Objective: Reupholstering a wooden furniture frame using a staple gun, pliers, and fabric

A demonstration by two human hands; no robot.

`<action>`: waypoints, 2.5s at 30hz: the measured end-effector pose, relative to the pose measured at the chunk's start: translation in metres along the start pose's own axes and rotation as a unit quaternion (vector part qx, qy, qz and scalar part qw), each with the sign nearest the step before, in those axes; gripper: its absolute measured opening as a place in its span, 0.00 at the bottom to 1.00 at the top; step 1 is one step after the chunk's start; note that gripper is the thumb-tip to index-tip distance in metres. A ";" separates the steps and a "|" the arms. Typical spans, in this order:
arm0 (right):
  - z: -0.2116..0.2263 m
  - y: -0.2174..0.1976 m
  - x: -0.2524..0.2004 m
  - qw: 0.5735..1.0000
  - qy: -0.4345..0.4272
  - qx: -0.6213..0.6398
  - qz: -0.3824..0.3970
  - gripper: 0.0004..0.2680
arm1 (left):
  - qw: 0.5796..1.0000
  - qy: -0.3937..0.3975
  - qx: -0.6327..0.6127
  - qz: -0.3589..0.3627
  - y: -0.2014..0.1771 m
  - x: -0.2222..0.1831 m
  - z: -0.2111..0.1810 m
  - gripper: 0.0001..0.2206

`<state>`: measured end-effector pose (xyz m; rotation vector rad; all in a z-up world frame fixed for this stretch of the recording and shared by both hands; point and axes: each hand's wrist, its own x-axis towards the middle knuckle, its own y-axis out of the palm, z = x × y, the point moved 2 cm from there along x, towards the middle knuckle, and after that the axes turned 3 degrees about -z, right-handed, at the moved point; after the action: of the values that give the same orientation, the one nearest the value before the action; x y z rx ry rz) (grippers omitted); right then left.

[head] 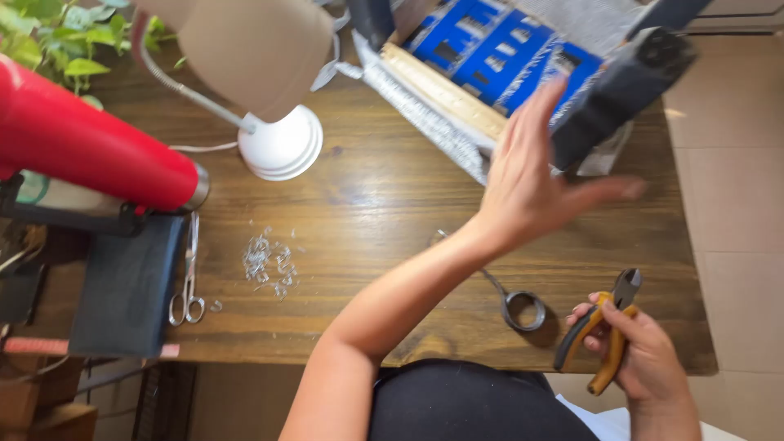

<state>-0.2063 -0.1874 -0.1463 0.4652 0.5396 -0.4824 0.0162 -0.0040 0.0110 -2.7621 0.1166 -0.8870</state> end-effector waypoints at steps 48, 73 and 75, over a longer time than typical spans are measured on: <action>-0.008 0.046 -0.007 0.989 0.055 -0.110 0.087 0.18 | 0.980 -0.156 -0.052 0.112 -0.107 -0.018 0.056 0.07; 0.028 0.192 -0.021 0.936 0.240 -0.217 0.136 0.28 | 0.555 0.607 0.454 0.344 -0.115 0.019 0.137 0.12; 0.018 0.189 -0.008 0.948 0.191 -0.185 0.173 0.27 | 0.662 0.580 0.352 0.320 -0.108 0.022 0.139 0.06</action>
<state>-0.1030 -0.0454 -0.0731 0.2804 0.8831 0.0560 0.1154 0.1254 -0.0596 -0.9611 0.7071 -1.7639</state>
